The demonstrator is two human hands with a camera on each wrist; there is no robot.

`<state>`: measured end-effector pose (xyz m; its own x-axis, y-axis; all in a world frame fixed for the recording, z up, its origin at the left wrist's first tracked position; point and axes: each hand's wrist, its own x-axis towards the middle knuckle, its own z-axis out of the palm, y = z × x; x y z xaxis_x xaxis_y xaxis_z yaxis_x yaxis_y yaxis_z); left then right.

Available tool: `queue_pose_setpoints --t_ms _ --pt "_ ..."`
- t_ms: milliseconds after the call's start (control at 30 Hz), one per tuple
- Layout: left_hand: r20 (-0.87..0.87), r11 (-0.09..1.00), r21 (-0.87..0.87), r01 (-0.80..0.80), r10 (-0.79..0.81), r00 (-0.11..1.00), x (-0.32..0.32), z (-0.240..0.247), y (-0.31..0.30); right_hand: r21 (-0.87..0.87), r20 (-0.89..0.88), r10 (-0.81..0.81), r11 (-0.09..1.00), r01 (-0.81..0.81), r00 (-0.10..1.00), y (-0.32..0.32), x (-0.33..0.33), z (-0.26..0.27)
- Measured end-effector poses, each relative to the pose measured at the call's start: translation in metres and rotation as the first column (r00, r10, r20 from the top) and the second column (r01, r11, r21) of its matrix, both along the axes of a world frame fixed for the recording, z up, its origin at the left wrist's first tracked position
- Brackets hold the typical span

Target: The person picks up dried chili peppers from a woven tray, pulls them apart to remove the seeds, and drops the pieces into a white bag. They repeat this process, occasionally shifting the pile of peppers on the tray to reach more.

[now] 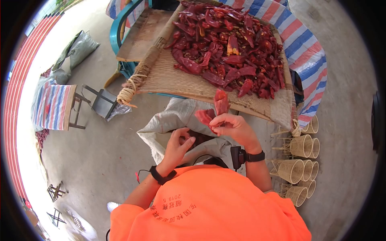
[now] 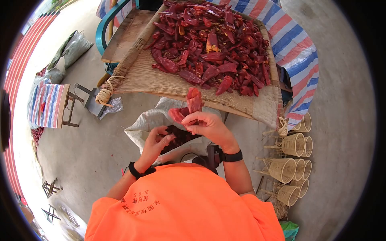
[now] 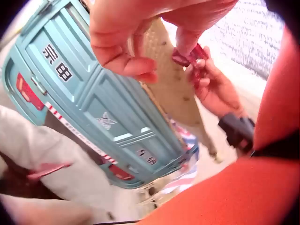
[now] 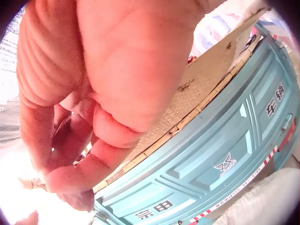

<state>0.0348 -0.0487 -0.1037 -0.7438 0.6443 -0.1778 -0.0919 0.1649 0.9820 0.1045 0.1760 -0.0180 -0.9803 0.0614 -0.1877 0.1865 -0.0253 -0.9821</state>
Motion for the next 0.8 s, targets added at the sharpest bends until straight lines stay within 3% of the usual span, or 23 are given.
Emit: queue_pose_setpoints --t_ms 33,67,133,233,333,400,533,567,633,700,767,800 --pt "0.190 0.995 0.096 0.002 -0.021 0.982 -0.006 0.017 0.003 0.020 0.013 0.028 0.999 -0.029 1.000 -0.002 0.001 0.000" --pt "0.369 0.982 0.191 -0.014 -0.058 0.928 -0.011 0.029 0.006 0.146 -0.032 0.102 0.985 -0.096 0.994 -0.003 0.000 0.000" --pt "0.445 0.958 0.280 -0.058 -0.076 0.892 -0.016 0.041 0.016 0.395 -0.098 0.259 0.896 -0.201 0.961 -0.006 -0.002 0.002" --pt "0.457 0.911 0.380 -0.164 -0.031 0.889 -0.017 0.043 0.019 0.432 -0.113 0.254 0.883 -0.183 0.961 -0.017 -0.005 0.013" --pt "0.459 0.840 0.479 -0.254 0.007 0.888 -0.020 0.046 0.009 0.200 -0.044 0.160 0.968 -0.148 0.986 -0.013 0.000 0.020" --pt "0.436 0.829 0.499 -0.254 0.013 0.900 -0.024 0.054 -0.006 0.174 -0.018 0.117 0.978 -0.112 0.993 -0.007 0.006 0.022" --pt "0.197 0.971 0.240 -0.015 -0.034 0.980 -0.025 0.022 -0.021 0.091 0.002 0.054 0.994 -0.054 0.999 -0.002 0.013 0.024" --pt "0.010 0.996 0.072 0.045 -0.046 0.999 -0.022 0.014 -0.022 0.085 -0.004 0.068 0.994 -0.067 0.998 -0.003 0.014 0.023" --pt "-0.334 0.956 -0.287 0.060 -0.159 0.929 -0.016 0.016 -0.019 0.070 -0.014 0.094 0.993 -0.093 0.995 -0.003 0.014 0.020" --pt "-0.028 0.993 -0.033 0.116 -0.117 0.993 -0.013 0.027 -0.008 0.070 -0.022 0.135 0.989 -0.134 0.991 -0.007 0.012 0.018" --pt "0.359 0.958 0.274 0.082 -0.181 0.915 -0.009 0.045 0.003 0.076 -0.022 0.182 0.981 -0.180 0.983 -0.012 0.011 0.020" --pt "0.359 0.943 0.327 0.060 -0.182 0.915 -0.006 0.044 0.009 0.084 -0.021 0.209 0.975 -0.206 0.978 -0.015 0.009 0.023"
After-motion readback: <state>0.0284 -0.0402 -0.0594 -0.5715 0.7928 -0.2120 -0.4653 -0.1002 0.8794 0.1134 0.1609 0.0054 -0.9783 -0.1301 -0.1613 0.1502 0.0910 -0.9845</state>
